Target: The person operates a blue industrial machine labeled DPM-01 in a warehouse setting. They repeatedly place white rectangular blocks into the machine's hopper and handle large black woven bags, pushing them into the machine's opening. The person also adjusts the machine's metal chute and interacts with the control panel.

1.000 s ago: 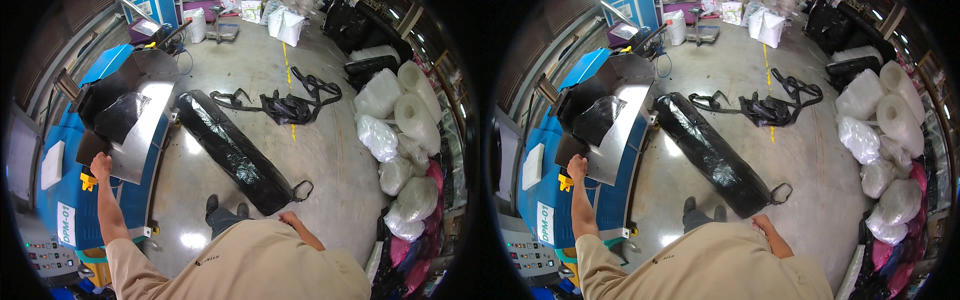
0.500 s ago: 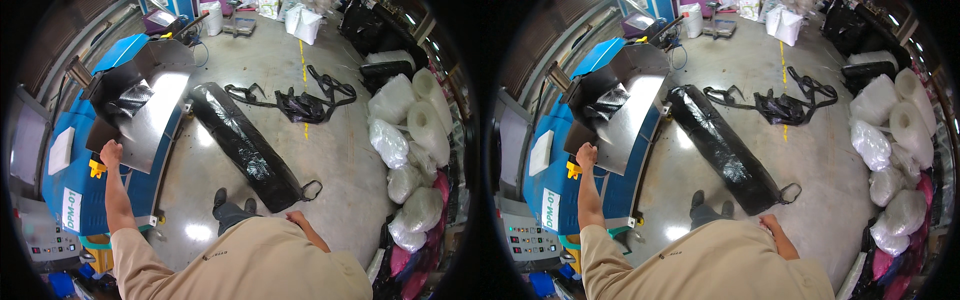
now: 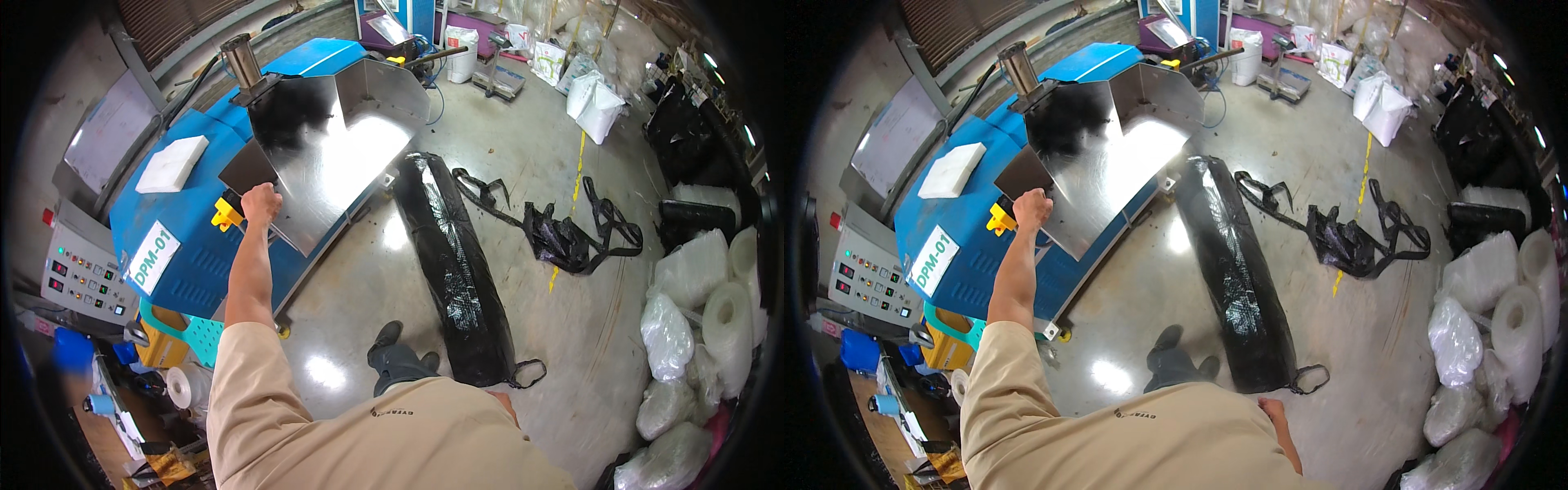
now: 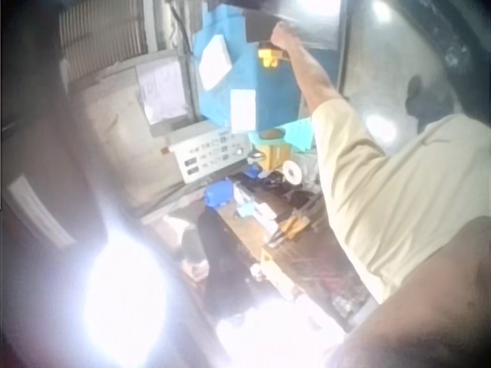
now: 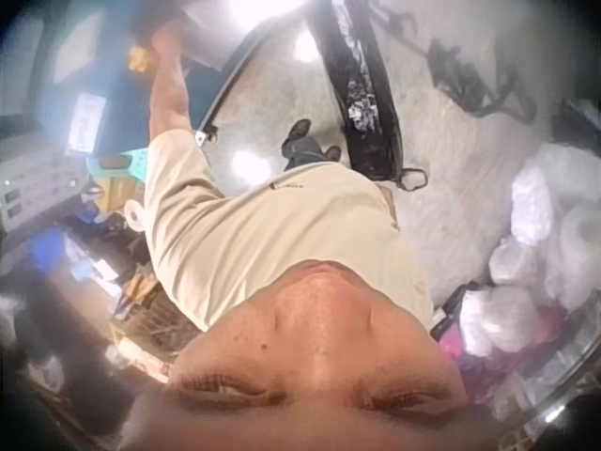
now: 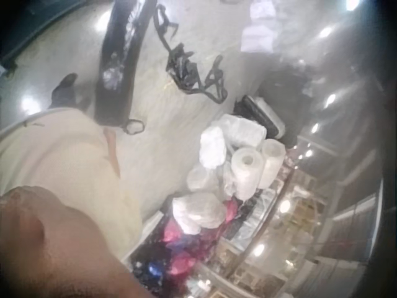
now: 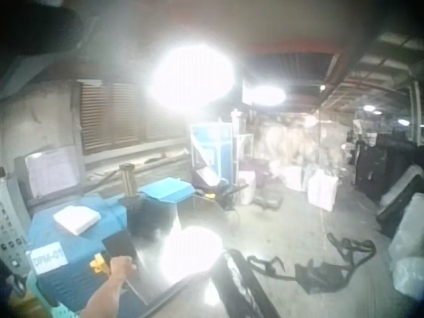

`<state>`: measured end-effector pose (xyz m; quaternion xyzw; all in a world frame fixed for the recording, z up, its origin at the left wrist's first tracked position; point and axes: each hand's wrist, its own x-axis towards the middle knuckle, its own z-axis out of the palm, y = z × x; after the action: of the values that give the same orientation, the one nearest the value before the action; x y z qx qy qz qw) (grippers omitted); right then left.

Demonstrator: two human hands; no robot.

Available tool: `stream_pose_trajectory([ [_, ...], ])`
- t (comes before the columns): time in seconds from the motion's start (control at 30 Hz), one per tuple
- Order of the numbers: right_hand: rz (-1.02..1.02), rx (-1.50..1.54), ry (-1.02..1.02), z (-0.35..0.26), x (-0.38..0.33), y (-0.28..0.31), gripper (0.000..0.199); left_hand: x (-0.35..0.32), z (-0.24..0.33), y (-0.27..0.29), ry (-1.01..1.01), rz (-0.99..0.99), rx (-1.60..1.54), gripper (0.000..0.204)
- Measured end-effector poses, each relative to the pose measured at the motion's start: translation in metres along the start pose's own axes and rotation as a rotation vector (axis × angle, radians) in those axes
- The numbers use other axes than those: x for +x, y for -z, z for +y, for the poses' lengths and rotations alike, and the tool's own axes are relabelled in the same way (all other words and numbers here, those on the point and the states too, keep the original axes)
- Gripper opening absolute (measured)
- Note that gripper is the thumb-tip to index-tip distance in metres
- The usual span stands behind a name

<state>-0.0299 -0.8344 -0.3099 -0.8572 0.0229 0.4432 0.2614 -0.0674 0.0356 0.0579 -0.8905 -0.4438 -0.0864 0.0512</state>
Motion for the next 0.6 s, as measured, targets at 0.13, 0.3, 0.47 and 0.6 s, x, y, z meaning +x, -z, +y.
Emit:
stream_pose_trajectory([
  [0.13,0.043,-0.327,0.086,0.074,0.065,-0.029,0.045,0.013,0.015,-0.008,-0.028,0.033,-0.041,0.022],
  [0.3,0.018,-0.223,0.006,0.029,0.035,-0.017,0.044,-0.001,0.002,-0.001,0.001,0.020,0.001,0.022],
  [0.47,0.003,-0.307,0.092,0.035,0.034,-0.013,0.045,0.005,0.009,-0.003,-0.008,0.030,-0.007,0.022],
  [0.6,0.018,-0.355,0.161,0.052,0.039,-0.017,0.047,0.011,0.022,-0.002,-0.038,0.040,-0.024,0.021],
])
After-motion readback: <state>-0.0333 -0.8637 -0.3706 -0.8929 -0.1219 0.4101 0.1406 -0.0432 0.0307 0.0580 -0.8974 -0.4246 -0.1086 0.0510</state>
